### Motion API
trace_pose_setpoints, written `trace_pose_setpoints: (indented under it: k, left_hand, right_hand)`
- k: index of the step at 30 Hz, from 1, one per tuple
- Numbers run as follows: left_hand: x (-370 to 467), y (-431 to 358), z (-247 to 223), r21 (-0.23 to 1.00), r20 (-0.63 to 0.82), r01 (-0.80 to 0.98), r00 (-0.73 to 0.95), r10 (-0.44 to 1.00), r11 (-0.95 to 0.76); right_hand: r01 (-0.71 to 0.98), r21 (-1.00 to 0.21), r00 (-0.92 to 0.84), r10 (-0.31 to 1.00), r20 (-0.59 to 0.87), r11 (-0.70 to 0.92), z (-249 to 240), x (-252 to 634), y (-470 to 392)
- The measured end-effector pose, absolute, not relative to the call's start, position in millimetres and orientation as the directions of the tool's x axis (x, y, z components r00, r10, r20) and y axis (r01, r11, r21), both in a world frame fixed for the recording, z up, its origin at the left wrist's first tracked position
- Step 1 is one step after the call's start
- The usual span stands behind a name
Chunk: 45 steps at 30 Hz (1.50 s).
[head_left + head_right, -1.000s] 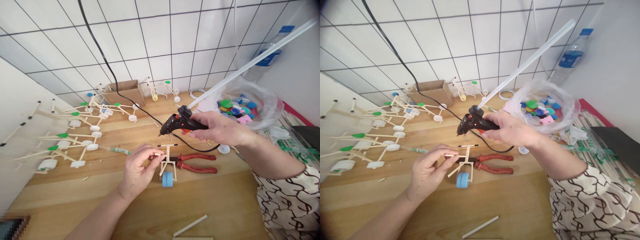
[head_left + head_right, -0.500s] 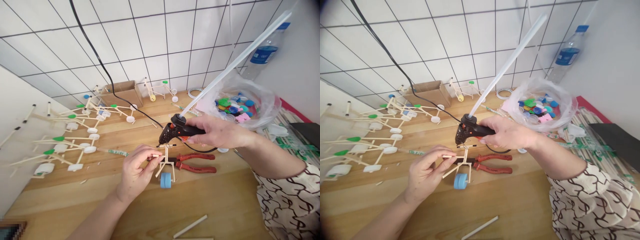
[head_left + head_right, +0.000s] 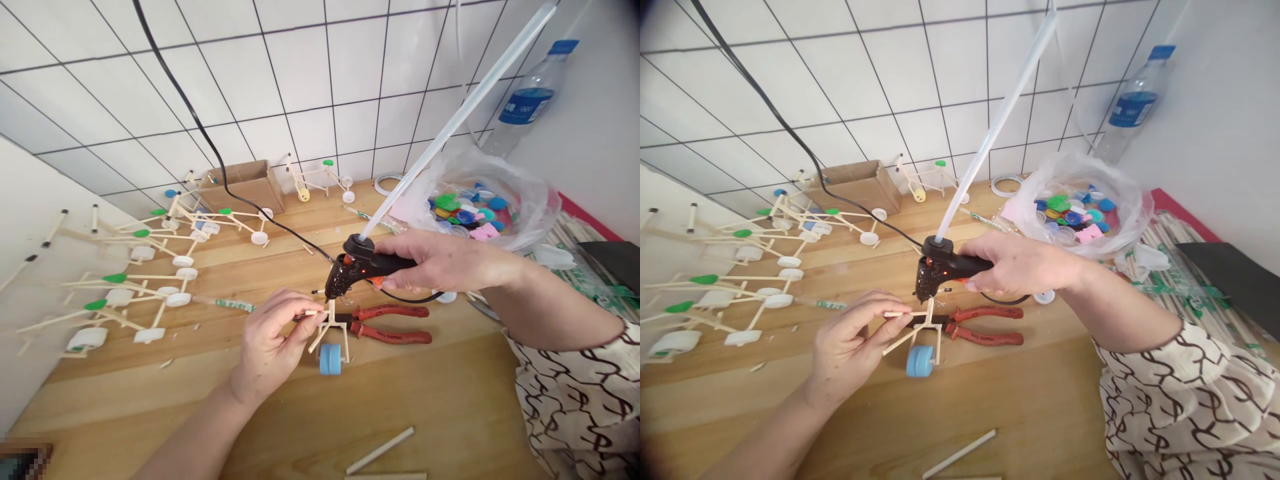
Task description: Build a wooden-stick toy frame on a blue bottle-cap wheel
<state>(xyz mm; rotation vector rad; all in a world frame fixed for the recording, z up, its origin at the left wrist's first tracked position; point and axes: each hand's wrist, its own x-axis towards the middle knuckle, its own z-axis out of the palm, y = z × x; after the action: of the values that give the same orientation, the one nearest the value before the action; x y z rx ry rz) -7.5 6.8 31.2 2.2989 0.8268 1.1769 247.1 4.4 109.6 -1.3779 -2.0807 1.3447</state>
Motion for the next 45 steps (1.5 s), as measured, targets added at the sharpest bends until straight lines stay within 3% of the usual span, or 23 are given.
trace_pose_setpoints:
  k: [10,17,45]
  left_hand:
    - [-8.9,7.7,30.2,0.586,0.583,0.307,0.483,0.653,-0.75]
    - [-9.2,7.8,31.8,0.578,0.582,0.308,0.494,0.647,-0.755]
    - [-8.8,7.8,34.1,0.575,0.576,0.321,0.494,0.651,-0.753]
  right_hand:
    - [0.673,-0.736,-0.448,0.832,-0.326,0.074,112.9,247.1,4.9]
    - [0.641,-0.757,-0.445,0.864,-0.237,0.123,110.0,248.7,5.6]
    - [0.641,-0.759,-0.472,0.838,-0.273,0.114,106.0,247.7,8.8]
